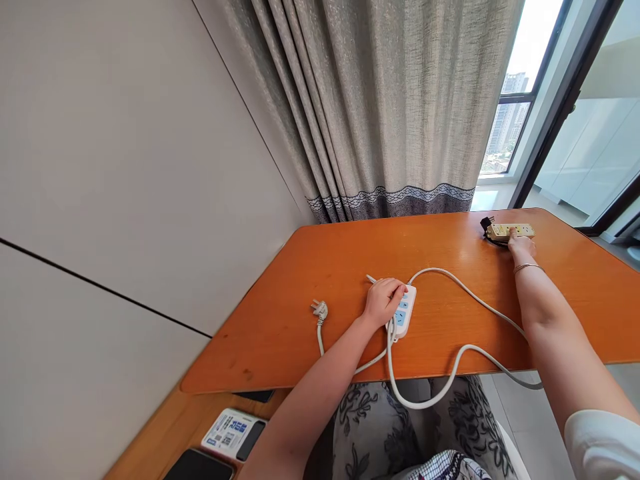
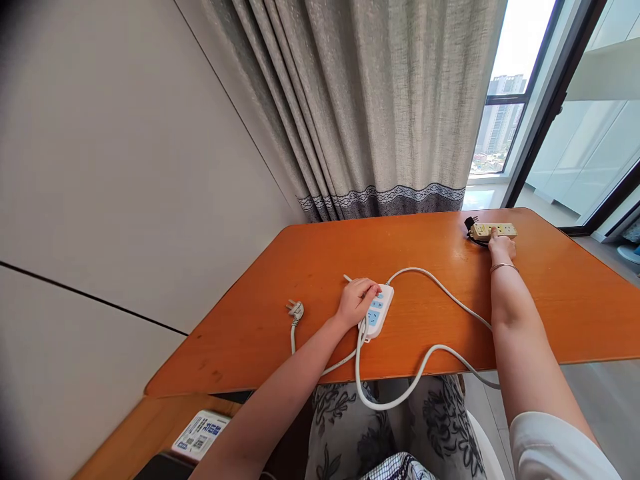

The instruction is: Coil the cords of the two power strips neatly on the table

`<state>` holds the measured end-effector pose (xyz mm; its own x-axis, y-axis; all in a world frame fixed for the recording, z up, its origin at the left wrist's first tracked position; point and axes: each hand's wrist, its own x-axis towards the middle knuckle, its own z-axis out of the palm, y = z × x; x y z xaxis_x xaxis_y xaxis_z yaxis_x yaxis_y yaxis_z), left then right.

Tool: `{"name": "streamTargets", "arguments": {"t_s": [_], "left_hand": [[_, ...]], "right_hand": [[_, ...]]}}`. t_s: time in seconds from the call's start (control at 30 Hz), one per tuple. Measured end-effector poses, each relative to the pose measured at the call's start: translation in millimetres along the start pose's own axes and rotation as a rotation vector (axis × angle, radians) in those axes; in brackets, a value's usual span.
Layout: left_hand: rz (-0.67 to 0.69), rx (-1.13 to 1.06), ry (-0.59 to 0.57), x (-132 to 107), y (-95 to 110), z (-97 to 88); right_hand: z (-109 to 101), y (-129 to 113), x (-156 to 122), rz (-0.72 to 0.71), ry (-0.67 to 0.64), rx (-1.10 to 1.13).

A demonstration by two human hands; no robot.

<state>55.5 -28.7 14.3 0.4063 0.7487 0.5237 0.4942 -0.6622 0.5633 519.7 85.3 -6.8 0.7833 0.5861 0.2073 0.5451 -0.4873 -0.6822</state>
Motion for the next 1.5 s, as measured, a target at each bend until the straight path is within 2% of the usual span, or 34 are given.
{"name": "streamTargets", "arguments": {"t_s": [0.1, 0.2, 0.33, 0.43, 0.5, 0.87, 1.07, 1.2, 1.33, 1.4, 1.5], "left_hand": [[0.006, 0.011, -0.011, 0, 0, 0.4], [0.014, 0.02, -0.02, 0, 0, 0.6], [0.01, 0.029, -0.037, 0, 1, -0.1], [-0.002, 0.038, -0.051, 0, 3, -1.5], [-0.005, 0.039, -0.052, 1, 4, -2.4], [0.018, 0.019, -0.044, 1, 3, -1.9], [0.029, 0.049, -0.055, 0, 2, -2.5], [0.038, 0.057, -0.055, 0, 2, -2.2], [0.056, 0.061, -0.036, -1, 0, -1.0], [0.06, 0.059, -0.024, -2, 0, -0.3], [0.051, 0.011, 0.019, -3, 0, 1.3]], "right_hand": [[-7, 7, -8, 0.07, 0.027, -0.02], [-15, 12, -20, 0.007, 0.041, -0.023], [-18, 9, -35, -0.192, 0.015, -0.082], [-15, 4, -43, -0.416, -0.058, -0.283], [-13, 1, -46, -0.497, -0.114, -0.393], [-11, -4, -43, -0.51, -0.237, -0.502], [-10, 2, -42, -0.538, -0.175, -0.342], [-13, 5, -46, -0.476, -0.024, -0.111], [-20, 8, -46, -0.198, 0.146, 0.279], [-23, 9, -47, -0.069, 0.187, 0.391], [-28, 6, -54, -0.012, 0.171, 0.447]]}}
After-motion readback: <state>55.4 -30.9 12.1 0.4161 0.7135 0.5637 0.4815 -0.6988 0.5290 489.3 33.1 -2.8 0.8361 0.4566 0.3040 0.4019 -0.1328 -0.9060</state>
